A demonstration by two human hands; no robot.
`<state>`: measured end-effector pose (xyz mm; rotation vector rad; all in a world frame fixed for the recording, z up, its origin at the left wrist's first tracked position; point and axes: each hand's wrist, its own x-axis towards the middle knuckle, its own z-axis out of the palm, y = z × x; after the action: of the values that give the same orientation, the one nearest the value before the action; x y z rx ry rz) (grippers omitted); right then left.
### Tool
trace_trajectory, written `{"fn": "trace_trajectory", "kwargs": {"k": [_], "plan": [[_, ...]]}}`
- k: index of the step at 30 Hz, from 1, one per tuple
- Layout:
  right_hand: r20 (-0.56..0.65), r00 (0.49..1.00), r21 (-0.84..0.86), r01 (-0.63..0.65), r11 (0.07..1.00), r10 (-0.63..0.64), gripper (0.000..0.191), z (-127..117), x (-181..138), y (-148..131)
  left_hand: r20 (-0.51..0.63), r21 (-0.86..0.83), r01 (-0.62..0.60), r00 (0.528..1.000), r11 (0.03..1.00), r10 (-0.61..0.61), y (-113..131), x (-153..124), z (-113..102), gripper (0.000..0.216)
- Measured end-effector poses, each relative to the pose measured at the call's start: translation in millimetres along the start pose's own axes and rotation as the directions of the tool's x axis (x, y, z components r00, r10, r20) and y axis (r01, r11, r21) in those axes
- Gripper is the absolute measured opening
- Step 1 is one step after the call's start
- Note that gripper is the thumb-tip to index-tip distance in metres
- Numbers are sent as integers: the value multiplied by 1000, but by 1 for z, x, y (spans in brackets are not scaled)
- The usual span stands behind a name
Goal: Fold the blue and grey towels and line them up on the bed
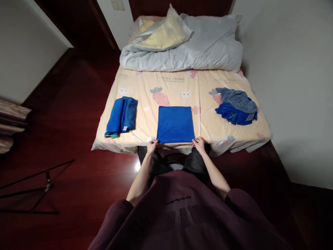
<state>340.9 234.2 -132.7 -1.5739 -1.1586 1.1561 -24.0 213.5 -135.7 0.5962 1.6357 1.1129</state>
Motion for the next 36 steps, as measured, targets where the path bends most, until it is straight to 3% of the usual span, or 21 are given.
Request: {"fn": "trace_trajectory", "kwargs": {"k": [5, 9, 14, 18, 21, 25, 29, 36], "plan": [[51, 994, -31, 99, 995, -97, 49, 1, -5, -2, -10, -31, -112, 994, 993, 111, -7, -7, -3, 37], [106, 989, -39, 111, 993, -106, 52, 2, -3, -12, 101, 16, -246, 965, 969, 243, -2, -5, -5, 46], [111, 988, -68, 119, 991, -111, 52, 2, -3, -16, 173, 65, -278, 949, 958, 263, 4, -4, -6, 46], [40, 994, -165, 104, 981, -99, 26, 2, 0, -17, 233, 82, -247, 947, 966, 222, 8, -7, -6, 56], [-15, 991, -231, 127, 965, -134, 15, 2, 3, -20, 208, 104, -231, 956, 967, 206, 13, -7, -7, 47], [-76, 974, -273, 184, 944, -212, 13, 3, 6, -30, 109, 201, -345, 938, 917, 329, 23, -1, -6, 24], [-67, 962, -204, 246, 948, -264, 11, 4, 12, -38, 94, 224, -454, 891, 863, 445, 34, 8, -3, 19], [-19, 967, -47, 252, 967, -253, 11, 11, 16, -38, 226, 60, -449, 876, 891, 426, 43, 16, 4, 13]]}}
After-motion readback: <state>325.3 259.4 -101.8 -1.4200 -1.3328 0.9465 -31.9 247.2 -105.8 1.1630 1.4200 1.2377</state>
